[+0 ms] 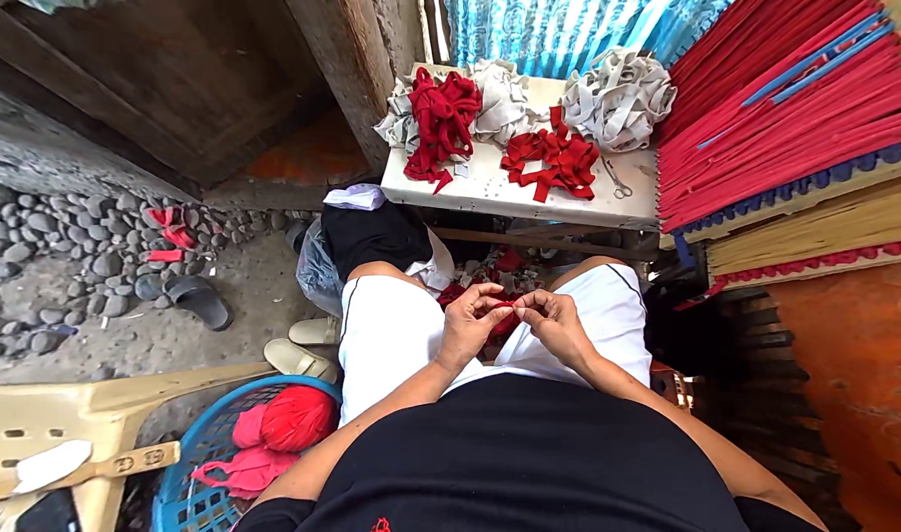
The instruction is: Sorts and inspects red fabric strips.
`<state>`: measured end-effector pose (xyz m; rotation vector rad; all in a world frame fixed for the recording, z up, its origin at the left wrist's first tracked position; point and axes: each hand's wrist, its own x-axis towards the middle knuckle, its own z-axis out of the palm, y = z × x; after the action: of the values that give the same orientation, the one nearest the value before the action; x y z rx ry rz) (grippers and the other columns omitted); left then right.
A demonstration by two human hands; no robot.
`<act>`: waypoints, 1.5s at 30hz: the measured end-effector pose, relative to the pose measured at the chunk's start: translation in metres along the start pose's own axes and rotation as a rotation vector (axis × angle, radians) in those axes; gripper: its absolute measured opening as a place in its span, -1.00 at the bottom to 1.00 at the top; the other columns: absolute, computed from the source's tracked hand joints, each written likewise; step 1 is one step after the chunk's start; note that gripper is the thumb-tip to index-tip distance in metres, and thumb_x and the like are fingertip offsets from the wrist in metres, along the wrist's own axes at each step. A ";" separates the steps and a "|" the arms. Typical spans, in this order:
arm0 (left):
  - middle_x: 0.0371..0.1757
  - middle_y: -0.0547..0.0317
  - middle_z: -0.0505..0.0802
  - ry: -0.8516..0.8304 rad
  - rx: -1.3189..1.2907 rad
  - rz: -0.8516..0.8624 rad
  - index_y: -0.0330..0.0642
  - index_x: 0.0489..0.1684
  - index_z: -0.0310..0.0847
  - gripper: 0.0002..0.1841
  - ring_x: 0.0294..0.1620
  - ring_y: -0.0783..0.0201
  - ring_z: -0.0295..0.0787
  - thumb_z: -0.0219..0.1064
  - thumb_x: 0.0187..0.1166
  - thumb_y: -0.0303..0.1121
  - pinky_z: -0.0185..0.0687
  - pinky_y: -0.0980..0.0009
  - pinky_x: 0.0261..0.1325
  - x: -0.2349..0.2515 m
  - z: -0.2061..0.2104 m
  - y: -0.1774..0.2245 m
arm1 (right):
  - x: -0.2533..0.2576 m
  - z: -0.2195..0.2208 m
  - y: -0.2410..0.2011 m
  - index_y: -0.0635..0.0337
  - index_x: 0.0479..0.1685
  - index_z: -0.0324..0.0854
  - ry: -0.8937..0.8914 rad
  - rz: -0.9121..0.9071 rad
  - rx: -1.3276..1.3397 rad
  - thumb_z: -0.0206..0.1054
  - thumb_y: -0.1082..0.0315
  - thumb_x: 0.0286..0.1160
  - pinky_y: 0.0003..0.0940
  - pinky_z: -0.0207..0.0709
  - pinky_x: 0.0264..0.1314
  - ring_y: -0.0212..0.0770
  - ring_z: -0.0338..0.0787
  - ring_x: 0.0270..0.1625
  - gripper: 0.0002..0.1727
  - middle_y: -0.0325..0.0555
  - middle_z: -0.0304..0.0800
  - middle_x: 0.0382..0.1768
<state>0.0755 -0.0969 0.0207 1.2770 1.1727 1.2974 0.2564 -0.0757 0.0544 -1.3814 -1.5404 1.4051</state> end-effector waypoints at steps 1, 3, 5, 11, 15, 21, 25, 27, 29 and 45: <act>-0.22 0.16 0.93 -0.009 -0.033 -0.060 -0.29 0.13 0.73 -0.65 -0.25 0.37 0.87 0.59 0.37 -0.54 0.83 0.39 -0.07 0.001 0.000 0.001 | 0.000 -0.002 -0.001 0.29 -0.20 0.74 -0.008 -0.007 -0.036 0.34 0.50 0.57 -0.50 0.46 -0.47 -0.42 0.58 -0.53 -0.93 -0.17 0.74 -0.42; -0.26 0.13 0.93 -0.032 -0.077 -0.131 -0.30 -0.05 0.81 -0.78 -0.30 0.37 0.85 0.58 0.39 -0.55 0.82 0.41 -0.10 0.003 -0.001 0.000 | 0.002 -0.005 -0.001 0.28 -0.22 0.75 -0.023 -0.015 -0.082 0.35 0.51 0.57 -0.48 0.48 -0.45 -0.41 0.58 -0.52 -0.92 -0.16 0.74 -0.40; -0.27 0.13 0.91 -0.066 -0.108 -0.188 -0.31 -0.13 0.83 -0.87 -0.33 0.37 0.82 0.53 0.45 -0.54 0.78 0.44 -0.16 0.004 -0.002 -0.002 | 0.003 -0.008 -0.001 0.28 -0.22 0.76 -0.046 -0.010 -0.110 0.35 0.50 0.56 -0.47 0.48 -0.44 -0.40 0.58 -0.51 -0.92 -0.15 0.75 -0.37; -0.26 0.12 0.89 -0.154 -0.268 -0.302 -0.34 -0.09 0.79 -0.89 -0.30 0.37 0.81 0.38 0.61 -0.52 0.78 0.42 -0.13 0.005 -0.006 -0.005 | 0.005 -0.016 0.003 0.26 -0.22 0.77 -0.120 0.006 -0.054 0.37 0.51 0.57 -0.49 0.44 -0.46 -0.40 0.59 -0.49 -0.92 -0.17 0.77 -0.35; -0.25 0.08 0.87 -0.175 -0.405 -0.385 -0.37 -0.10 0.76 -0.87 -0.30 0.36 0.81 0.28 0.68 -0.53 0.79 0.42 -0.11 0.005 -0.006 0.000 | 0.004 -0.015 0.007 0.29 -0.21 0.76 -0.145 0.023 0.040 0.35 0.54 0.56 -0.51 0.42 -0.48 -0.42 0.56 -0.52 -0.92 -0.18 0.77 -0.38; -0.24 0.05 0.88 -0.176 -0.507 -0.424 -0.37 -0.09 0.75 -0.85 -0.28 0.33 0.83 0.23 0.71 -0.53 0.80 0.40 -0.09 0.005 -0.006 0.003 | 0.003 -0.012 0.011 0.30 -0.21 0.76 -0.132 0.025 0.137 0.33 0.57 0.56 -0.54 0.39 -0.49 -0.43 0.53 -0.54 -0.91 -0.16 0.77 -0.38; -0.23 0.05 0.87 -0.175 -0.515 -0.434 -0.37 -0.08 0.74 -0.85 -0.27 0.33 0.83 0.23 0.71 -0.54 0.80 0.40 -0.09 0.005 -0.006 0.004 | 0.002 -0.011 0.012 0.30 -0.21 0.76 -0.117 0.011 0.163 0.32 0.57 0.56 -0.53 0.41 -0.47 -0.42 0.53 -0.53 -0.90 -0.16 0.77 -0.36; -0.25 0.07 0.87 -0.174 -0.519 -0.439 -0.36 -0.10 0.74 -0.87 -0.29 0.34 0.82 0.26 0.69 -0.55 0.80 0.40 -0.11 0.005 -0.006 0.003 | 0.002 -0.010 0.014 0.29 -0.20 0.75 -0.115 -0.010 0.182 0.32 0.57 0.55 -0.54 0.42 -0.47 -0.43 0.53 -0.53 -0.90 -0.17 0.75 -0.38; -0.27 0.07 0.87 -0.173 -0.522 -0.450 -0.37 -0.12 0.74 -0.88 -0.32 0.34 0.82 0.27 0.68 -0.54 0.80 0.40 -0.12 0.005 -0.006 0.003 | 0.001 -0.009 0.015 0.29 -0.20 0.74 -0.120 -0.019 0.194 0.31 0.57 0.55 -0.53 0.42 -0.46 -0.43 0.53 -0.53 -0.91 -0.18 0.74 -0.42; -0.41 0.14 0.84 -0.210 -0.463 -0.442 -0.33 -0.27 0.72 -0.93 -0.45 0.40 0.77 0.33 0.59 -0.60 0.78 0.46 -0.22 0.004 -0.007 0.000 | 0.005 -0.010 0.020 0.28 -0.28 0.75 -0.160 -0.117 0.038 0.36 0.56 0.50 -0.49 0.49 -0.45 -0.38 0.58 -0.49 -0.92 -0.15 0.71 -0.35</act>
<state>0.0686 -0.0927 0.0210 0.7411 0.8736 0.9985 0.2701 -0.0706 0.0369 -1.1609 -1.6589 1.4936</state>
